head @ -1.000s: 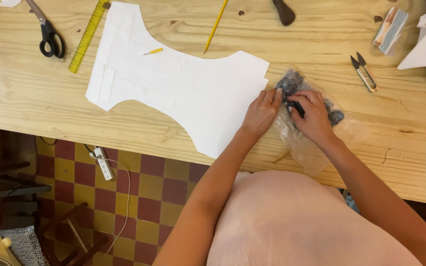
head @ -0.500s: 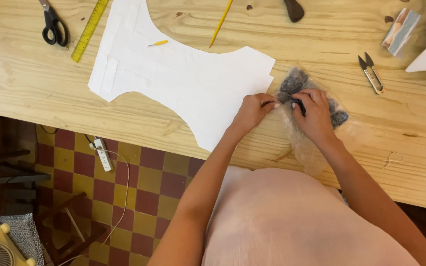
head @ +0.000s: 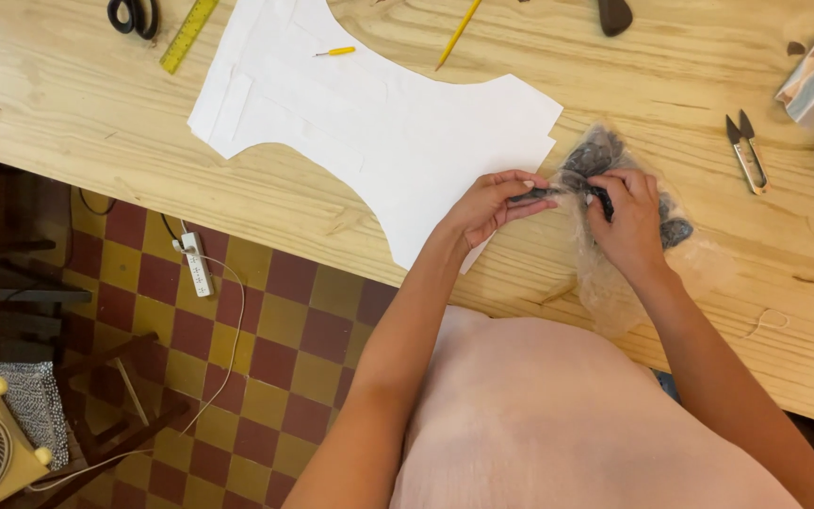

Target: The person handles small dark beads from a plastic bag, placing them on a wooden table. They then use a yellow pencil to mark a white paper pattern on the table.

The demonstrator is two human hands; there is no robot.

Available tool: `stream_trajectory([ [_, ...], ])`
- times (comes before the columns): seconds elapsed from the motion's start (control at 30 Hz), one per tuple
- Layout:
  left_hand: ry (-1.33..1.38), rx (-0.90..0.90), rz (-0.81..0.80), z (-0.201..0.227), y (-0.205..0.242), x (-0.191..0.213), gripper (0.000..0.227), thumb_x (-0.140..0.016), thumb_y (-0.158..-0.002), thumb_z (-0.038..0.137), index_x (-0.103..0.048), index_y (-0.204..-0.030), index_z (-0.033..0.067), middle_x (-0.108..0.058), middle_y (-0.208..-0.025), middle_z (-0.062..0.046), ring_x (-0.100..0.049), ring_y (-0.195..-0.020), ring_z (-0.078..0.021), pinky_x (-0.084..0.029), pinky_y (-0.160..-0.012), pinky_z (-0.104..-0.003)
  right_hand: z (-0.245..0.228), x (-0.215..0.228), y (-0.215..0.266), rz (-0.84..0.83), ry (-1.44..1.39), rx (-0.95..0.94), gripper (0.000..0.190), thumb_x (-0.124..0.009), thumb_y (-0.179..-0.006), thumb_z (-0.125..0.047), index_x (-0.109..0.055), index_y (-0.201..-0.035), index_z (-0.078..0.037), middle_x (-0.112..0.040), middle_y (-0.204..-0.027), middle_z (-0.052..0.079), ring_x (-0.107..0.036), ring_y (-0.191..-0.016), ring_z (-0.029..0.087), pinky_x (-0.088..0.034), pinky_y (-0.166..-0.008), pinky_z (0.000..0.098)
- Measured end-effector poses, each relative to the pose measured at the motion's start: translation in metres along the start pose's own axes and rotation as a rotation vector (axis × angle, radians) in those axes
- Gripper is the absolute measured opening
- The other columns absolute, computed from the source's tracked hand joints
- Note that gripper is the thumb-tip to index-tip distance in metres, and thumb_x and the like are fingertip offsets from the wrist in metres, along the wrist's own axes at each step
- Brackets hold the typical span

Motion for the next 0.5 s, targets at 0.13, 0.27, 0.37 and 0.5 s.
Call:
stream_trajectory([
  [0.13, 0.056, 0.022, 0.021, -0.006, -0.005, 0.004, 0.019, -0.073, -0.094, 0.005, -0.071, -0.107, -0.0084, -0.072, -0.111, -0.025, -0.073, -0.103, -0.0384, -0.063, -0.094, -0.041, -0.002, 0.002, -0.001, -0.007, -0.002, 0.007, 0.027, -0.073, -0.093, 0.0, -0.073, -0.12, -0.002, -0.059, -0.115, 0.014, -0.055, -0.114, 0.035, -0.045, -0.103, 0.0443],
  [0.27, -0.128, -0.084, 0.085, -0.023, -0.025, 0.025, 0.027, -0.089, -0.078, 0.001, -0.072, -0.098, -0.0064, -0.069, -0.096, -0.018, -0.076, -0.087, -0.0378, -0.067, -0.08, -0.038, 0.0, 0.001, 0.0, -0.012, -0.001, -0.009, 0.028, -0.074, -0.092, -0.003, -0.073, -0.121, -0.004, -0.06, -0.116, 0.014, -0.056, -0.114, 0.035, -0.045, -0.103, 0.045],
  [0.37, -0.171, -0.104, 0.102, -0.028, -0.034, 0.033, 0.025, -0.085, -0.075, -0.006, -0.073, -0.097, -0.0061, -0.067, -0.092, -0.018, -0.076, -0.083, -0.0381, -0.069, -0.077, -0.039, 0.001, 0.001, 0.0, -0.01, -0.002, -0.011, 0.028, -0.074, -0.092, -0.003, -0.074, -0.12, -0.004, -0.06, -0.116, 0.014, -0.056, -0.113, 0.035, -0.046, -0.103, 0.0452],
  [0.5, -0.185, -0.069, 0.075, -0.033, -0.04, 0.043, 0.022, -0.075, -0.079, -0.009, -0.074, -0.101, -0.0059, -0.069, -0.093, -0.021, -0.076, -0.085, -0.0395, -0.068, -0.08, -0.04, 0.003, 0.001, 0.001, -0.01, -0.009, -0.013, 0.027, -0.074, -0.093, -0.003, -0.074, -0.12, -0.004, -0.06, -0.117, 0.014, -0.056, -0.114, 0.035, -0.045, -0.104, 0.0451],
])
Point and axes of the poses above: each hand's wrist, its own y-axis away from the middle knuckle, its own x-axis out of the back of the hand, z = x × y, the point moved 7 cm from there along -y, towards the middle knuckle
